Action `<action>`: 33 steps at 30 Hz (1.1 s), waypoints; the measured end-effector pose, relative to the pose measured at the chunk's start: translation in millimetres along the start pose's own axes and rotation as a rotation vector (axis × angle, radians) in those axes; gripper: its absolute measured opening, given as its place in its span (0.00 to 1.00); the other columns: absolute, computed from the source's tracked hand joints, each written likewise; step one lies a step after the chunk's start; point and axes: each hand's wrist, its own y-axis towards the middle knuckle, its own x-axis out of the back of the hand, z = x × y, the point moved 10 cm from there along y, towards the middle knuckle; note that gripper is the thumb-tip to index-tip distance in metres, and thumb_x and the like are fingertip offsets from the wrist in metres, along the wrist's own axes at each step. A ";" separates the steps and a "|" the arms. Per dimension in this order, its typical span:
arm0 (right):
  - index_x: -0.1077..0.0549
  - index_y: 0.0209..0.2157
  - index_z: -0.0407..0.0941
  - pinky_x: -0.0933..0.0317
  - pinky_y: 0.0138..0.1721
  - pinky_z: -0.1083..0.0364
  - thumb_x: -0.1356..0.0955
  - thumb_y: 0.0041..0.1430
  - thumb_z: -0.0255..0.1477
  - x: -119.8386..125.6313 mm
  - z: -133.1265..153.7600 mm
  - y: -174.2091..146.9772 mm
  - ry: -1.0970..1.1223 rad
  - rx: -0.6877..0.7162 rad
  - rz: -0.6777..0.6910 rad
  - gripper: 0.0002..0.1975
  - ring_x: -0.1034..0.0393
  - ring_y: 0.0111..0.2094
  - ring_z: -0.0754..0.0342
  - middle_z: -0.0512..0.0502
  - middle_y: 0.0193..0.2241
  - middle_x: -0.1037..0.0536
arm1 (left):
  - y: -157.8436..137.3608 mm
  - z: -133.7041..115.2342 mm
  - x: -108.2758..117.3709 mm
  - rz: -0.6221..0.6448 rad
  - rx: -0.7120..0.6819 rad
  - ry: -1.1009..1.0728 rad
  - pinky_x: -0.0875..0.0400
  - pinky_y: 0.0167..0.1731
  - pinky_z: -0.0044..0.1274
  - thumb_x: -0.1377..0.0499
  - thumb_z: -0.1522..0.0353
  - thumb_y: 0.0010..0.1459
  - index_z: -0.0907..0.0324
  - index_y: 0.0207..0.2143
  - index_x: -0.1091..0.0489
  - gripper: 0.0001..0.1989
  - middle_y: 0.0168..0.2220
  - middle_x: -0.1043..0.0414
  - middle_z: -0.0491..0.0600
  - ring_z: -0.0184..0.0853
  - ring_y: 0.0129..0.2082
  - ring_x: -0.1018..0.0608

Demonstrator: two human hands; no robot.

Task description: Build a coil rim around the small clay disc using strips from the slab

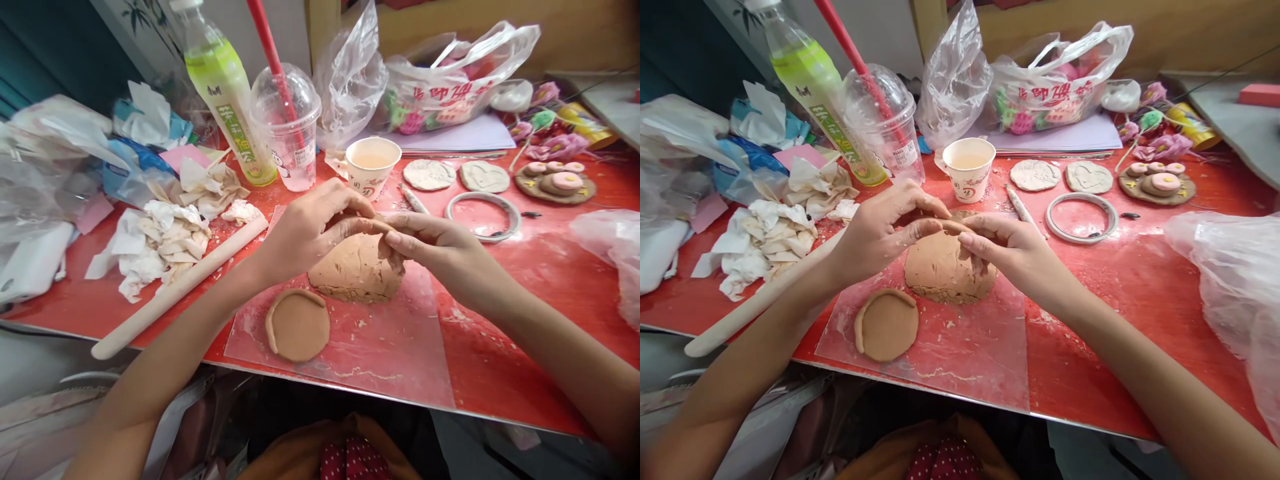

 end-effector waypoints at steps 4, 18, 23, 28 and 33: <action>0.30 0.43 0.45 0.40 0.25 0.61 0.31 0.54 0.34 1.4 -0.9 -0.7 0.053 -0.004 -0.027 0.15 0.37 0.24 0.63 0.53 0.26 0.31 | -1.2 5.1 -0.7 -0.020 0.045 -0.018 0.31 0.33 0.19 0.48 0.66 0.61 0.58 0.36 0.31 0.07 0.31 0.28 0.45 0.25 0.31 0.27; 0.29 0.33 0.43 0.41 0.22 0.61 0.34 0.57 0.38 9.0 -1.2 1.2 0.004 0.021 -0.115 0.12 0.35 0.20 0.63 0.52 0.23 0.29 | -1.7 6.8 -6.9 0.025 0.066 -0.018 0.30 0.31 0.19 0.49 0.68 0.62 0.59 0.38 0.31 0.08 0.30 0.28 0.44 0.25 0.29 0.26; 0.30 0.28 0.42 0.40 0.22 0.61 0.34 0.57 0.37 14.8 -4.0 1.9 0.052 0.010 -0.150 0.12 0.36 0.20 0.63 0.52 0.22 0.28 | -2.6 6.0 -4.5 -0.008 0.061 -0.010 0.30 0.34 0.19 0.45 0.69 0.60 0.59 0.42 0.32 0.08 0.38 0.26 0.45 0.26 0.35 0.25; 0.28 0.32 0.43 0.41 0.20 0.61 0.34 0.57 0.36 16.9 -6.8 2.9 0.131 0.000 -0.163 0.10 0.36 0.19 0.64 0.52 0.24 0.27 | -2.9 10.2 -7.8 0.020 0.090 0.006 0.31 0.30 0.19 0.47 0.65 0.61 0.59 0.33 0.30 0.09 0.28 0.27 0.44 0.25 0.27 0.26; 0.27 0.36 0.43 0.38 0.24 0.61 0.32 0.54 0.35 15.1 -4.6 1.7 0.079 0.003 -0.142 0.11 0.34 0.22 0.63 0.51 0.27 0.25 | -1.4 11.4 -1.2 -0.036 0.073 0.000 0.30 0.37 0.19 0.44 0.70 0.59 0.59 0.42 0.31 0.08 0.40 0.27 0.46 0.27 0.38 0.25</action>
